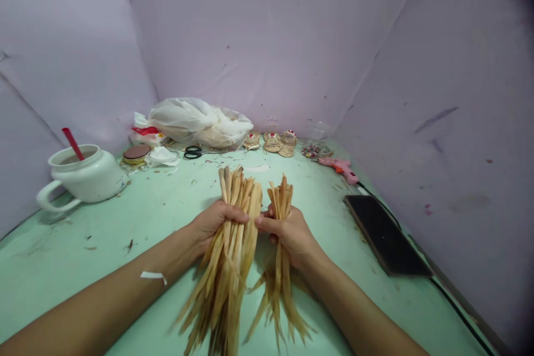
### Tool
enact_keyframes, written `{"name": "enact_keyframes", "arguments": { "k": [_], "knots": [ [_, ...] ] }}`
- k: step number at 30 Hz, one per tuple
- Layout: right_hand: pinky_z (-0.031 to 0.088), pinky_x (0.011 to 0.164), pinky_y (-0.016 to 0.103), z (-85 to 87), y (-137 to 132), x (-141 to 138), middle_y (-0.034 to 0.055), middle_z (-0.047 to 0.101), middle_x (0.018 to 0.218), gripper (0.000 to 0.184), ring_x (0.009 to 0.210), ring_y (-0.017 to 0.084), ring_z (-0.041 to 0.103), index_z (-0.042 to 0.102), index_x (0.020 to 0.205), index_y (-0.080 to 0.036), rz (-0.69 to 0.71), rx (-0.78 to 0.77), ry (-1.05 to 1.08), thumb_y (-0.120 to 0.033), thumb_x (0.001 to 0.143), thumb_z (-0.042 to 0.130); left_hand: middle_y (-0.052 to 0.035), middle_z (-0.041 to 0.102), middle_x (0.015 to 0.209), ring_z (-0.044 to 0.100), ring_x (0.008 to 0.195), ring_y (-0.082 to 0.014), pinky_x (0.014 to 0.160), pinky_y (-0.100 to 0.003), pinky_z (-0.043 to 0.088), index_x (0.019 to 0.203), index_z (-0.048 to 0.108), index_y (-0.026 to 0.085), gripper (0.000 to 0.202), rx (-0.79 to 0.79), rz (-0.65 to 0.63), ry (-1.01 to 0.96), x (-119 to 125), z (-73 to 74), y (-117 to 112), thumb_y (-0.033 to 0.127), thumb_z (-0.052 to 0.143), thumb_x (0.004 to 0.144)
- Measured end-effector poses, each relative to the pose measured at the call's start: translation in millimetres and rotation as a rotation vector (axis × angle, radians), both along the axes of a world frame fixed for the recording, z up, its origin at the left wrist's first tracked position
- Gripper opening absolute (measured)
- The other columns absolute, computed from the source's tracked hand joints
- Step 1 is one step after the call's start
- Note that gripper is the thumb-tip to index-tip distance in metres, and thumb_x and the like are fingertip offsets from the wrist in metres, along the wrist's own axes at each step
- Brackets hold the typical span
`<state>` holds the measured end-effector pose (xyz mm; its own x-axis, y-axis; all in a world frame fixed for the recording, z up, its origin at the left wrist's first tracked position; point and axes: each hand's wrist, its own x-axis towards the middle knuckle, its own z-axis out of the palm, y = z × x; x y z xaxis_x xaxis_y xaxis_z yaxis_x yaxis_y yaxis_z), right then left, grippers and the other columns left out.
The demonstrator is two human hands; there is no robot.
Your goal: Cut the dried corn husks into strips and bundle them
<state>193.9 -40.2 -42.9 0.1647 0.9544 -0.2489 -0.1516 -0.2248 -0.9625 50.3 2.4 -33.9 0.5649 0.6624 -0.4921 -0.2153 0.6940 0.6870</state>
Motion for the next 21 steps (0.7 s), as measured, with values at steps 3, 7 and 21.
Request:
{"name": "enact_keyframes", "arguments": {
  "k": [3, 7, 21],
  "knots": [
    [0.033, 0.038, 0.021, -0.6, 2.3, 4.3, -0.0028, 0.053, 0.053, 0.025, 0.047, 0.01, 0.046, 0.048, 0.055, -0.018, -0.024, -0.014, 0.008, -0.017, 0.046, 0.072, -0.0131, 0.07, 0.065, 0.064, 0.051, -0.0205, 0.053, -0.032, 0.054, 0.086, 0.064, 0.003, 0.029, 0.008, 0.011, -0.012, -0.9, 1.3, 0.2, 0.0, 0.054, 0.059],
    [0.035, 0.039, 0.021, -1.4, 2.6, 5.9, -0.0018, 0.054, 0.055, 0.024, 0.049, 0.01, 0.048, 0.051, 0.057, -0.017, -0.032, -0.013, -0.005, -0.017, 0.047, 0.072, -0.0123, 0.07, 0.066, 0.064, 0.052, -0.0204, 0.053, -0.032, 0.054, 0.087, 0.062, 0.004, 0.03, 0.049, 0.04, 0.002, -1.6, 1.3, 0.4, -0.001, 0.055, 0.058],
    [0.035, 0.036, 0.019, 1.8, 0.4, 2.2, -0.0023, 0.053, 0.049, 0.014, 0.043, 0.009, 0.046, 0.058, 0.061, -0.013, -0.038, -0.063, 0.127, -0.014, 0.048, 0.063, -0.0144, 0.07, 0.061, 0.065, 0.051, -0.0221, 0.053, -0.033, 0.054, 0.081, 0.064, 0.002, 0.026, -0.098, -0.106, -0.098, -7.1, -3.0, 4.2, 0.004, 0.052, 0.058]
  ]
}}
